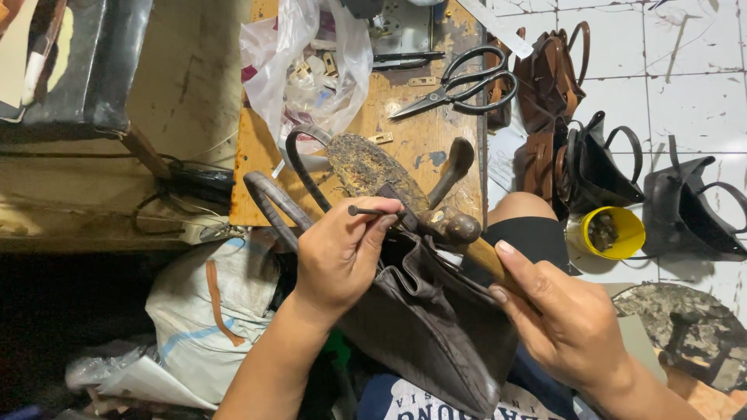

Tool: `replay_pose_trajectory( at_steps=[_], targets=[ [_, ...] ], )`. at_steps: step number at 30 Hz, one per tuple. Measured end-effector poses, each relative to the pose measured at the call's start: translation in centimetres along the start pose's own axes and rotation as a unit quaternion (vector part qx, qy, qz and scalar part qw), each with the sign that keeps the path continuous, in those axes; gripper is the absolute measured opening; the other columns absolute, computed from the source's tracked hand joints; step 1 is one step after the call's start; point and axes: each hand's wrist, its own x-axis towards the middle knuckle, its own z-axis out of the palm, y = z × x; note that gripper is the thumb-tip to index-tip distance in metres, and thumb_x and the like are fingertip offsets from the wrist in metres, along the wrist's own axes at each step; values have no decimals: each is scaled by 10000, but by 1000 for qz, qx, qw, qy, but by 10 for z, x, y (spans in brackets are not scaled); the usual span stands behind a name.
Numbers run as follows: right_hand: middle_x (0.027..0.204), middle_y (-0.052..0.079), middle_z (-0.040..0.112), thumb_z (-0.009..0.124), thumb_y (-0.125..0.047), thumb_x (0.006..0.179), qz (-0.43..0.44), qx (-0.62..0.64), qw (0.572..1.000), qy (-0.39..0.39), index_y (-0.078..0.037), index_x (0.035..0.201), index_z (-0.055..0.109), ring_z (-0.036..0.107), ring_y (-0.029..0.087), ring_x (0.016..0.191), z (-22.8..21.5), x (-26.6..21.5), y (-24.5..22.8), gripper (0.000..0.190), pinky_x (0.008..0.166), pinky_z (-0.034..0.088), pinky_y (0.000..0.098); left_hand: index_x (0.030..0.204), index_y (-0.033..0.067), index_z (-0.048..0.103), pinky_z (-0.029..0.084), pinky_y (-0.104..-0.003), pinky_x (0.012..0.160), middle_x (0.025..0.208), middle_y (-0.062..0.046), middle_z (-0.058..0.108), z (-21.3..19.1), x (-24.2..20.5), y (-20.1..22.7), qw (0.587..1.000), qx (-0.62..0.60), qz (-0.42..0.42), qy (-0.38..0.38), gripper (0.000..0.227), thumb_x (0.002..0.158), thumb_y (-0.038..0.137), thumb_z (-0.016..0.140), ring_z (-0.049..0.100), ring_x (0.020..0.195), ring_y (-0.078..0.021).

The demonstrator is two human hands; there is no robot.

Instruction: Assembling or repairing a leather bag using a hammer, punch, and metal hardware

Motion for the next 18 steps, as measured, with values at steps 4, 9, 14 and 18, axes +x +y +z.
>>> replay_pose_trajectory(
  at_steps=[4, 9, 14, 18],
  targets=[
    [736, 53, 507, 720, -123, 944, -7, 3, 1000, 3, -35, 1461, 517, 444, 209, 570, -1, 0, 0, 562, 545, 394, 328, 1115, -10, 686, 599, -345, 945, 1066, -119, 737, 0, 0, 0, 1000, -1, -1, -2, 123, 1027, 16, 604, 749, 986, -262],
    [740, 62, 524, 731, -114, 931, -3, 5, 1000, 3, -23, 1442, 532, 448, 215, 571, 0, 1, -1, 556, 538, 393, 338, 1123, -8, 681, 605, -348, 943, 1077, -115, 734, 0, 1, 0, 1000, 7, 10, -6, 123, 1030, 17, 605, 748, 986, -257],
    [745, 58, 524, 738, -116, 929, -3, 3, 1000, 11, -27, 1429, 548, 450, 205, 572, -1, 2, -2, 542, 540, 395, 322, 1133, -14, 666, 613, -360, 940, 1068, -123, 729, 0, 1, -1, 1000, -6, 21, -4, 119, 1024, -2, 620, 746, 975, -273],
    [757, 60, 548, 726, -127, 934, -5, -1, 1000, 3, -30, 1440, 537, 475, 211, 572, 0, 0, 0, 549, 537, 403, 325, 1175, 8, 645, 608, -368, 957, 1115, -115, 725, 0, -1, -5, 999, -1, 33, -12, 147, 1031, -8, 619, 748, 999, -274]
  ],
)
